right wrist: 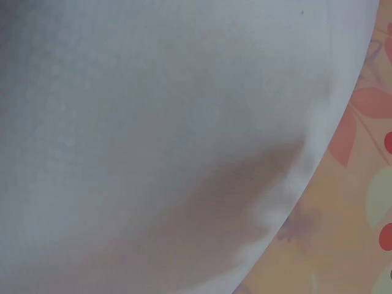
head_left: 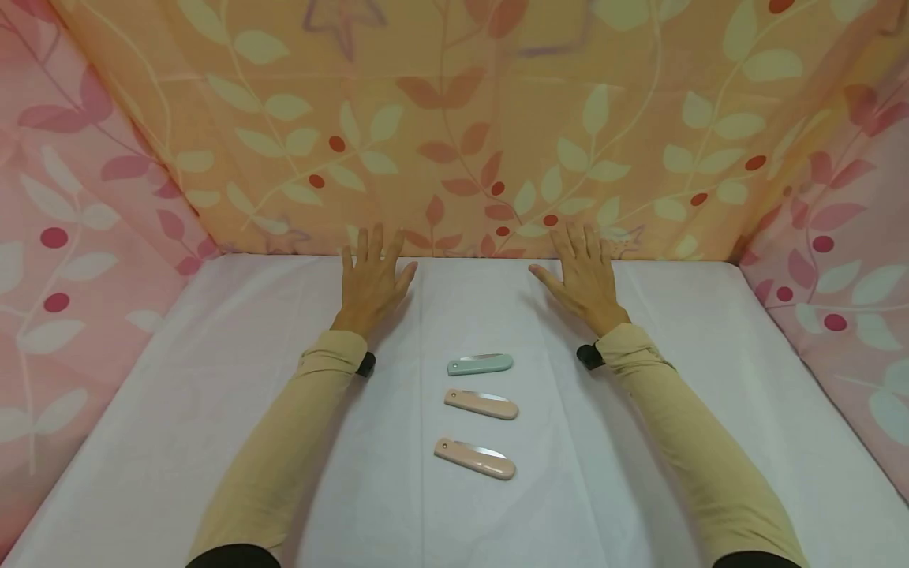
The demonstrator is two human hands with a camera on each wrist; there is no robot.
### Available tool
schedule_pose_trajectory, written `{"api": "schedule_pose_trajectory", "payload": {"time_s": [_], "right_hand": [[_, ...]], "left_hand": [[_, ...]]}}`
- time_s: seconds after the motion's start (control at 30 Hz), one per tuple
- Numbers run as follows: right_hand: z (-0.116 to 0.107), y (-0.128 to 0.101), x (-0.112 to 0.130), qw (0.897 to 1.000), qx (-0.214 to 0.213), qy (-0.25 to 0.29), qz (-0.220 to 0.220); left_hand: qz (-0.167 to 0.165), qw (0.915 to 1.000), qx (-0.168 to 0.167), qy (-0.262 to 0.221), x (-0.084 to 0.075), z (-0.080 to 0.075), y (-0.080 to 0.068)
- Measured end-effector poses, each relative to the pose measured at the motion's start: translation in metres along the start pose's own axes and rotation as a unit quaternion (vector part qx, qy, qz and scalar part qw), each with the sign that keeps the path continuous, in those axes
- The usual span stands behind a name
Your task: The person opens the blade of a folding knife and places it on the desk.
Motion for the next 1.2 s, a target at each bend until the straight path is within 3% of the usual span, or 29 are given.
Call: {"api": "schedule_pose_trajectory", "payload": {"time_s": [0.73,0.97,1.2], "right_hand": [[-0.013,-0.020,0.008,0.999,-0.018,0.028,-0.009],[-0.010,-0.029,0.018,0.999,0.015,0.044,-0.009],[-0.015,-0.036,0.025,0.999,0.013,0.047,-0.016]], "left_hand": [[0.017,0.9997,-0.013,0.010,-0.012,-0.007,-0.013],[0.004,0.9999,0.012,-0.010,-0.013,-0.006,-0.021],[-0.013,0.9993,0.017,-0.031,-0.013,-0.009,-0.027]]}}
Point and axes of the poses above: each hand's wrist, its own y-axis towards the middle knuckle, its own z-axis out of the palm, x = y × z, the point moved 8 cm from there along y, towards the middle knuckle, and after that the axes turned 7 degrees about -y, right-handed, at the moved point
